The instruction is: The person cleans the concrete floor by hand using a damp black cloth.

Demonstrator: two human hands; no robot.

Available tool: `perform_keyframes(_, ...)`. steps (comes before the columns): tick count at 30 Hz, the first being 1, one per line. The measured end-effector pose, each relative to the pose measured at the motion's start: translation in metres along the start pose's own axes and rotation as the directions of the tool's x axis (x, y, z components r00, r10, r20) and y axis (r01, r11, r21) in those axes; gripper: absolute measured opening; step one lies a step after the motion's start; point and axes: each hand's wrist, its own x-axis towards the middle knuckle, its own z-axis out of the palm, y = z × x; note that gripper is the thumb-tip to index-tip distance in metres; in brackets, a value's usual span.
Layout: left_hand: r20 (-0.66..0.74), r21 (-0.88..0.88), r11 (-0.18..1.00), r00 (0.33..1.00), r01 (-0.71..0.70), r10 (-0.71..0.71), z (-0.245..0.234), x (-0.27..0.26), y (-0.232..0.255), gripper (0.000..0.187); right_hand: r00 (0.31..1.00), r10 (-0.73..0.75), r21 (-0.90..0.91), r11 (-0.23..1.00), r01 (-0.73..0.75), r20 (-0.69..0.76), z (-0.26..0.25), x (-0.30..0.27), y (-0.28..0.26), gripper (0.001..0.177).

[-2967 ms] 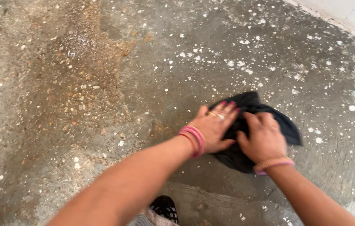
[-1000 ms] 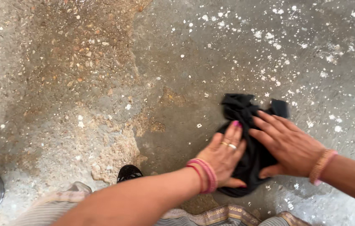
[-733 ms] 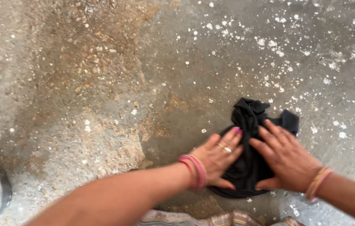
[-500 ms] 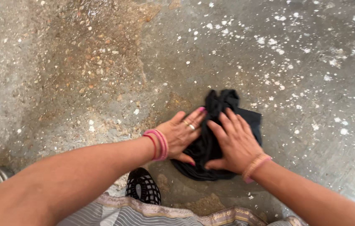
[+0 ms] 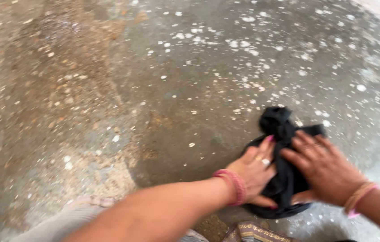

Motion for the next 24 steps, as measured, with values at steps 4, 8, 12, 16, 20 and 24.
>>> perform_keyframes(4,0.045,0.039,0.997,0.997,0.062,-0.064,-0.006,0.085,0.023,0.113,0.957,0.225,-0.264,0.949,-0.173,0.182,0.005,-0.032,0.068,0.134)
perform_keyframes(8,0.035,0.059,0.987,0.987,0.153,-0.155,-0.007,0.15,0.017,0.121,0.918,0.355,-0.354,0.893,-0.278,0.176,0.007,-0.03,0.115,0.138)
perform_keyframes(12,0.04,0.026,0.995,0.995,0.093,-0.094,-0.006,0.151,0.001,0.119,0.92,0.365,-0.328,0.895,-0.303,0.144,0.018,-0.029,0.119,0.141)
perform_keyframes(16,0.016,-0.006,0.996,0.996,-0.088,0.088,-0.002,0.097,-0.024,0.113,0.961,0.277,-0.136,0.953,-0.272,0.016,0.031,-0.027,0.072,0.143)
perform_keyframes(20,-0.017,-0.048,0.98,0.981,-0.193,0.192,-0.006,0.037,-0.065,0.11,0.921,0.351,0.076,0.936,-0.343,-0.17,0.018,0.013,-0.018,0.141)
perform_keyframes(24,0.145,0.063,0.979,0.973,-0.192,0.182,-0.013,0.022,-0.112,0.112,0.886,0.462,0.237,0.866,-0.441,-0.04,-0.02,0.08,-0.046,0.133)
